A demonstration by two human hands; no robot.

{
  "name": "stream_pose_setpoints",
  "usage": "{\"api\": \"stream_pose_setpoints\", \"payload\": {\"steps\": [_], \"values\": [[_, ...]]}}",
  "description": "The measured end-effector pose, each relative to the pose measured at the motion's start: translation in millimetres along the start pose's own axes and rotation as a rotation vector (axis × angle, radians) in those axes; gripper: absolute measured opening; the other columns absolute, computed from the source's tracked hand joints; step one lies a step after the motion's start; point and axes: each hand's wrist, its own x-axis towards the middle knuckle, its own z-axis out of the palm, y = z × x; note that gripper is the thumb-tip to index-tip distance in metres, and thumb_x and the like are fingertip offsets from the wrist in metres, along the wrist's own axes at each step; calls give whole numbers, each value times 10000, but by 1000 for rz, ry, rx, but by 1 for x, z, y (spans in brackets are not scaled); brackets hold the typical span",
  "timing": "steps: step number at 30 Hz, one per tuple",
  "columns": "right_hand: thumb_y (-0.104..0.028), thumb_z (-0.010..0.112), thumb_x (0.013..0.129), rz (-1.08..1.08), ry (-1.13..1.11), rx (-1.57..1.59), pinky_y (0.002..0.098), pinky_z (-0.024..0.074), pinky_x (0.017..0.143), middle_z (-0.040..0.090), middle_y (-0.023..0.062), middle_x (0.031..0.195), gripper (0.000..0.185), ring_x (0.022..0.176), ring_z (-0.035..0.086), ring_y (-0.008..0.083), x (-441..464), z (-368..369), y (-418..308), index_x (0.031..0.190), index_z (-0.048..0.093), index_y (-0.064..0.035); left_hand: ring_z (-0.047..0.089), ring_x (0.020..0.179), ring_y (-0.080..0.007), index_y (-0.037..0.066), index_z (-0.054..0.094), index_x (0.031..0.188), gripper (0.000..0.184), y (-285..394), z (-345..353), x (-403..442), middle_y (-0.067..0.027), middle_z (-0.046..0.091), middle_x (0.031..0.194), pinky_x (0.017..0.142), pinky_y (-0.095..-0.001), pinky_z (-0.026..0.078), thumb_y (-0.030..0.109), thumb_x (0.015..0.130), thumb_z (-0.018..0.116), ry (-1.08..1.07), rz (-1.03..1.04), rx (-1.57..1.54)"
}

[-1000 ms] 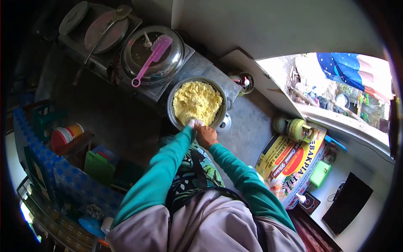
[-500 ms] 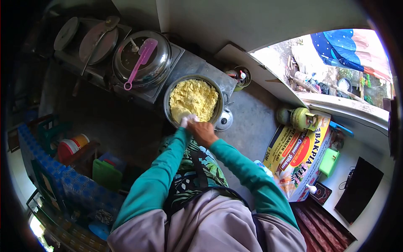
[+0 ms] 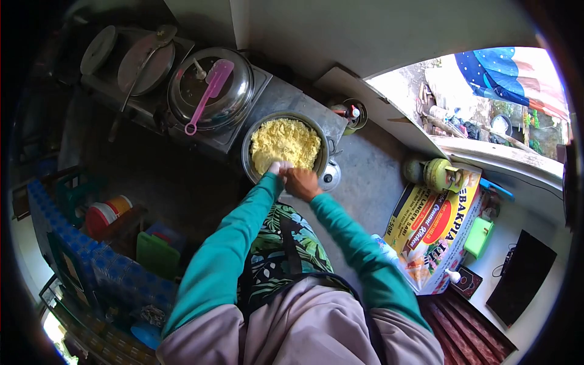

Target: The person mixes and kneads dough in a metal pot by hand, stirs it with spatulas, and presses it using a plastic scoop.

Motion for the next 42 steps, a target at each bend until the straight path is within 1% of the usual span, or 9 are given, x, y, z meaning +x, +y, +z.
{"api": "stream_pose_setpoints", "payload": {"steps": [2, 6, 10, 18, 22, 26, 32, 40, 42], "values": [[-241, 518, 744, -273, 91, -166, 377, 467, 486, 596, 137, 692, 213, 604, 600, 280, -2, -43, -7, 890, 600, -110, 470, 475, -208, 79, 486, 573, 257, 13, 19, -8, -59, 490, 530, 447, -328, 387, 246, 740, 384, -84, 36, -153], [-200, 497, 743, -338, 202, -286, 374, 469, 489, 601, 118, 687, 177, 610, 604, 279, 56, -28, -16, 823, 599, -79, 471, 475, -205, 81, 485, 573, 256, 51, 30, -24, -57, 492, 532, 447, -325, 386, 244, 740, 380, -241, 88, -270], [-145, 460, 750, -201, -22, -233, 398, 472, 555, 611, 138, 765, 176, 692, 611, 291, 74, -37, -19, 849, 582, -67, 471, 476, -201, 82, 484, 573, 255, 72, 12, 7, -55, 494, 534, 446, -322, 386, 242, 740, 376, -166, 27, -83], [-251, 468, 762, 321, 145, 448, 439, 444, 672, 584, 186, 884, 393, 821, 573, 332, 24, 46, -22, 1149, 502, -197, 472, 476, -194, 86, 482, 572, 253, 46, -9, 35, -51, 497, 538, 445, -316, 386, 237, 740, 369, 33, -87, 170], [-246, 518, 746, 177, -6, 39, 415, 457, 569, 596, 137, 771, 366, 681, 594, 308, 37, -4, 6, 1102, 520, -159, 473, 476, -190, 87, 481, 572, 252, 43, 25, 24, -49, 499, 540, 444, -313, 385, 235, 740, 365, 41, -34, 50], [-203, 482, 778, -240, 210, -180, 401, 431, 467, 576, 108, 653, 236, 580, 587, 273, 22, -95, 18, 999, 549, -153, 474, 476, -187, 89, 480, 572, 251, 55, 79, 10, -47, 501, 542, 444, -310, 385, 233, 740, 361, -58, 18, -212], [-187, 495, 757, -239, 52, -287, 392, 478, 569, 608, 82, 718, 198, 662, 606, 275, 124, -81, 40, 918, 610, -181, 483, 478, -178, 87, 497, 581, 187, 98, 83, 34, -34, 500, 529, 480, -304, 405, 190, 726, 440, -169, 74, -242], [-259, 439, 800, 159, 139, 39, 428, 463, 539, 596, 164, 713, 276, 644, 602, 310, 83, -31, 39, 1025, 598, -237, 497, 491, -177, 80, 509, 589, 158, 67, 35, 90, -36, 506, 529, 500, -298, 414, 166, 714, 465, 7, -88, 123], [-159, 432, 750, 254, 92, 136, 426, 462, 581, 589, 175, 754, 439, 698, 593, 330, 63, -7, 21, 1180, 475, -238, 501, 494, -177, 78, 512, 592, 150, 62, 25, 88, -36, 508, 529, 506, -296, 416, 160, 711, 472, 30, -101, 184]]}}
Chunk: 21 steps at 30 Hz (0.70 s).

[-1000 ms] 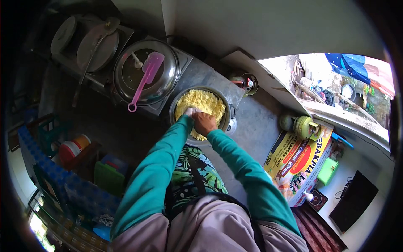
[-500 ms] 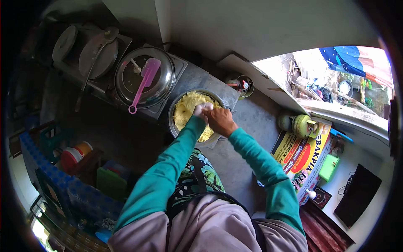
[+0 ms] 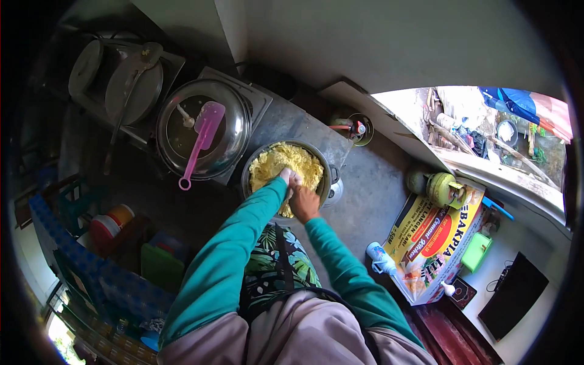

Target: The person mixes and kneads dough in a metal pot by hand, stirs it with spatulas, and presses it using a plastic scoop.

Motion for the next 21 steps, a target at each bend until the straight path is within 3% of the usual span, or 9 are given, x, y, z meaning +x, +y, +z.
{"api": "stream_pose_setpoints", "payload": {"steps": [4, 6, 7, 10, 12, 13, 17, 18, 21], "values": [[-124, 448, 708, 48, 125, 219, 427, 459, 594, 580, 190, 748, 516, 694, 579, 348, -25, 22, -6, 1210, 448, -239, 508, 500, -176, 74, 518, 596, 136, -11, -4, -17, -37, 511, 530, 516, -293, 421, 148, 705, 484, 42, 28, 29], [-184, 435, 776, -123, 135, 90, 459, 428, 495, 581, 177, 672, 259, 587, 575, 347, -16, -3, 7, 1009, 537, -139, 511, 503, -176, 72, 521, 598, 129, -12, 9, -27, -37, 513, 530, 521, -291, 423, 142, 702, 491, 52, 99, -24], [-189, 470, 762, -147, 88, -73, 411, 445, 509, 580, 142, 669, 312, 596, 585, 307, -7, -12, 12, 1055, 569, -225, 513, 505, -176, 71, 523, 599, 125, -13, 17, -35, -38, 514, 530, 524, -290, 424, 139, 700, 494, 29, 140, -105], [-202, 480, 757, -491, 126, -212, 387, 423, 443, 586, 109, 651, 204, 562, 588, 260, -17, -77, -13, 913, 611, -184, 532, 543, -191, 60, 529, 608, 155, -4, 15, -45, -61, 529, 550, 551, -284, 435, 147, 726, 478, -261, 24, -474], [-183, 494, 733, -545, 87, -301, 383, 439, 464, 592, 106, 661, 159, 580, 596, 265, 6, -55, -25, 827, 610, -130, 532, 548, -193, 57, 530, 614, 157, 3, 9, -66, -64, 531, 555, 555, -287, 436, 151, 727, 476, -322, 89, -480], [-163, 500, 710, -488, 34, -358, 377, 462, 498, 598, 116, 677, 136, 612, 604, 285, 13, -48, -37, 754, 602, -83, 533, 550, -194, 56, 531, 616, 158, 6, 3, -76, -65, 532, 558, 556, -289, 436, 153, 727, 475, -308, 123, -442], [-159, 499, 679, -322, 79, -213, 396, 472, 506, 600, 167, 721, 145, 652, 608, 311, 33, -39, -43, 693, 598, -54, 534, 558, -199, 51, 533, 628, 163, 24, -11, -46, -71, 535, 568, 563, -296, 438, 162, 730, 470, -191, 90, -190], [-151, 480, 701, -251, -20, -157, 418, 469, 523, 596, 181, 727, 157, 652, 603, 321, 35, -43, -39, 737, 611, -71, 535, 561, -200, 50, 534, 630, 165, 25, -14, -30, -72, 536, 571, 564, -297, 439, 164, 731, 469, -155, 69, -120], [-127, 436, 745, -81, 3, 24, 437, 467, 583, 597, 175, 759, 241, 695, 594, 336, 5, -30, -34, 933, 587, -128, 536, 567, -204, 46, 536, 639, 170, 17, -20, -8, -76, 539, 579, 569, -302, 440, 170, 733, 466, -73, 25, 16]]}}
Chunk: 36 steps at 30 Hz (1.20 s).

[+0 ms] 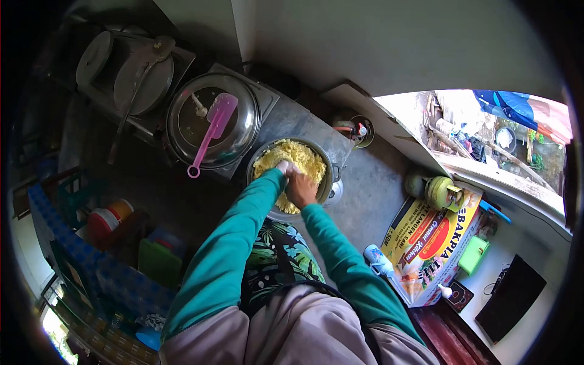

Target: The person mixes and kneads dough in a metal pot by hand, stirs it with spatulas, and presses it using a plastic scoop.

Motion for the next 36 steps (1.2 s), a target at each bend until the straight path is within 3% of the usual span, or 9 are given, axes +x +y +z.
{"api": "stream_pose_setpoints", "payload": {"steps": [4, 11, 16, 21, 23, 25, 29, 30, 36], "values": [[-195, 545, 679, 173, 69, 300, 464, 439, 661, 576, 217, 877, 567, 801, 568, 366, -40, 62, 14, 1228, 415, -256, 537, 576, -209, 41, 538, 650, 179, -28, 4, -12, -82, 542, 589, 575, -309, 442, 178, 735, 461, 74, 32, -62], [-131, 493, 707, -451, -35, -378, 381, 457, 468, 602, 119, 671, 166, 614, 607, 266, -11, -10, -7, 828, 599, -91, 540, 591, -217, 32, 542, 669, 196, -27, 23, -83, -91, 548, 608, 587, -321, 445, 192, 740, 453, -134, 164, -421], [-154, 495, 697, -303, 59, -307, 385, 469, 509, 596, 143, 677, 135, 627, 606, 293, 1, 27, -20, 742, 577, -57, 541, 602, -223, 26, 545, 683, 210, -11, -10, -73, -98, 553, 621, 595, -329, 447, 202, 743, 448, -98, 106, -233], [-204, 483, 731, 83, 167, 189, 431, 457, 580, 592, 175, 799, 317, 714, 590, 339, -38, 70, -1, 1033, 569, -157, 543, 612, -229, 20, 549, 697, 226, -30, -23, -16, -105, 557, 634, 602, -337, 449, 212, 746, 442, 42, -2, 3], [-181, 437, 760, -8, 300, 213, 450, 433, 540, 586, 200, 722, 380, 649, 576, 360, -41, 82, 12, 1134, 498, -199, 544, 617, -231, 17, 550, 703, 232, -44, -16, -16, -108, 559, 640, 606, -341, 450, 216, 747, 440, 76, 30, -46], [-189, 490, 732, -47, -35, 46, 418, 455, 600, 591, 173, 802, 465, 743, 585, 342, -35, 40, 15, 1191, 448, -248, 545, 621, -234, 14, 551, 708, 239, -52, -8, -30, -111, 561, 645, 609, -344, 451, 220, 749, 438, 58, 72, -156], [-136, 479, 743, -390, -68, -316, 393, 469, 558, 599, 125, 812, 249, 689, 604, 285, -45, -5, -22, 982, 548, -121, 546, 630, -238, 9, 553, 719, 252, -50, 7, -91, -117, 564, 656, 615, -351, 453, 229, 751, 433, -123, 152, -415], [-133, 480, 737, -390, -64, -369, 388, 474, 534, 598, 117, 801, 168, 666, 607, 282, -38, 11, -31, 874, 552, -69, 546, 632, -240, 8, 554, 722, 256, -49, 3, -101, -118, 565, 658, 617, -352, 453, 231, 752, 432, -147, 158, -423], [-129, 512, 689, -103, -77, -136, 414, 469, 556, 593, 184, 785, 308, 691, 597, 323, -11, 38, -36, 987, 542, -60, 548, 645, -247, 1, 558, 739, 277, -27, -48, -47, -126, 570, 674, 626, -362, 456, 243, 756, 425, -83, 20, 3]]}}
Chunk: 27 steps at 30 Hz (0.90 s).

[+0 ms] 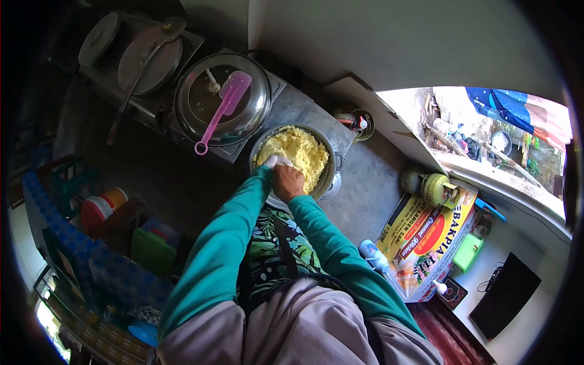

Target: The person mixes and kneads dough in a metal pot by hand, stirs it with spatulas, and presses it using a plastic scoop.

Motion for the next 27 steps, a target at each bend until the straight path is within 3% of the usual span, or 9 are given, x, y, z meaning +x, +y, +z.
{"api": "stream_pose_setpoints", "payload": {"steps": [4, 7, 11, 15, 19, 21, 23, 24, 27], "values": [[-167, 467, 743, 142, 313, 347, 438, 436, 541, 585, 197, 777, 334, 685, 579, 352, -37, 67, 19, 1072, 522, -183, 550, 653, -251, -4, 560, 750, 291, -38, -42, 60, -132, 574, 685, 633, -369, 458, 251, 758, 421, 46, -109, 339], [-189, 480, 755, 107, 105, 233, 438, 437, 537, 589, 195, 782, 324, 674, 583, 340, -51, 30, 27, 1076, 520, -169, 497, 518, -238, 12, 575, 616, 206, -46, 29, -1, -128, 546, 584, 509, -325, 422, 201, 653, 500, 369, 173, -129], [-214, 482, 750, -278, 156, -235, 399, 462, 514, 607, 126, 797, 238, 642, 607, 284, -60, -11, 19, 965, 544, -131, 503, 550, -243, 13, 578, 650, 222, -47, 57, -56, -127, 554, 619, 536, -328, 425, 212, 676, 482, 64, 196, -445], [-188, 475, 747, -224, 26, -335, 409, 451, 523, 597, 128, 835, 308, 672, 600, 284, -31, 27, 15, 1050, 521, -152, 509, 581, -248, 14, 582, 683, 240, -44, 29, -40, -127, 563, 654, 563, -332, 428, 223, 699, 464, 69, 126, -302], [-177, 576, 677, 66, 82, 294, 465, 426, 596, 590, 180, 788, 480, 734, 563, 370, -53, 53, 40, 1150, 501, -201, 515, 612, -252, 16, 585, 717, 259, -63, -12, 40, -126, 571, 689, 590, -336, 431, 234, 722, 446, 284, -23, -7], [-137, 635, 644, -52, 236, 390, 410, 429, 488, 589, 134, 667, 600, 569, 575, 297, -63, 69, 54, 1210, 457, -222, 517, 628, -255, 16, 587, 733, 269, -87, -30, 69, -126, 576, 707, 603, -338, 433, 240, 733, 437, 393, -40, 1], [-86, 671, 624, 162, -40, 862, 313, 364, 355, 523, 51, 540, 662, 397, 482, 166, -57, 74, 72, 1232, 443, -220, 520, 643, -257, 17, 589, 750, 279, -107, -50, 97, -125, 580, 725, 617, -339, 434, 245, 745, 428, 469, -23, -59], [-51, 642, 651, 266, -98, 899, 241, 276, 297, 454, -1, 491, 643, 341, 378, 80, -72, 38, 61, 1243, 434, -189, 522, 689, -249, 31, 584, 779, 197, -76, 39, 24, -104, 573, 744, 655, -353, 423, 196, 731, 488, 639, -1, -30], [8, 537, 684, 296, -57, 1252, 246, 302, 315, 536, 44, 559, 567, 354, 427, 109, -100, -2, 64, 1232, 436, -94, 521, 652, -248, 22, 562, 747, 137, -76, 89, 48, -107, 561, 720, 620, -355, 432, 130, 679, 515, 651, 77, -22]]}}
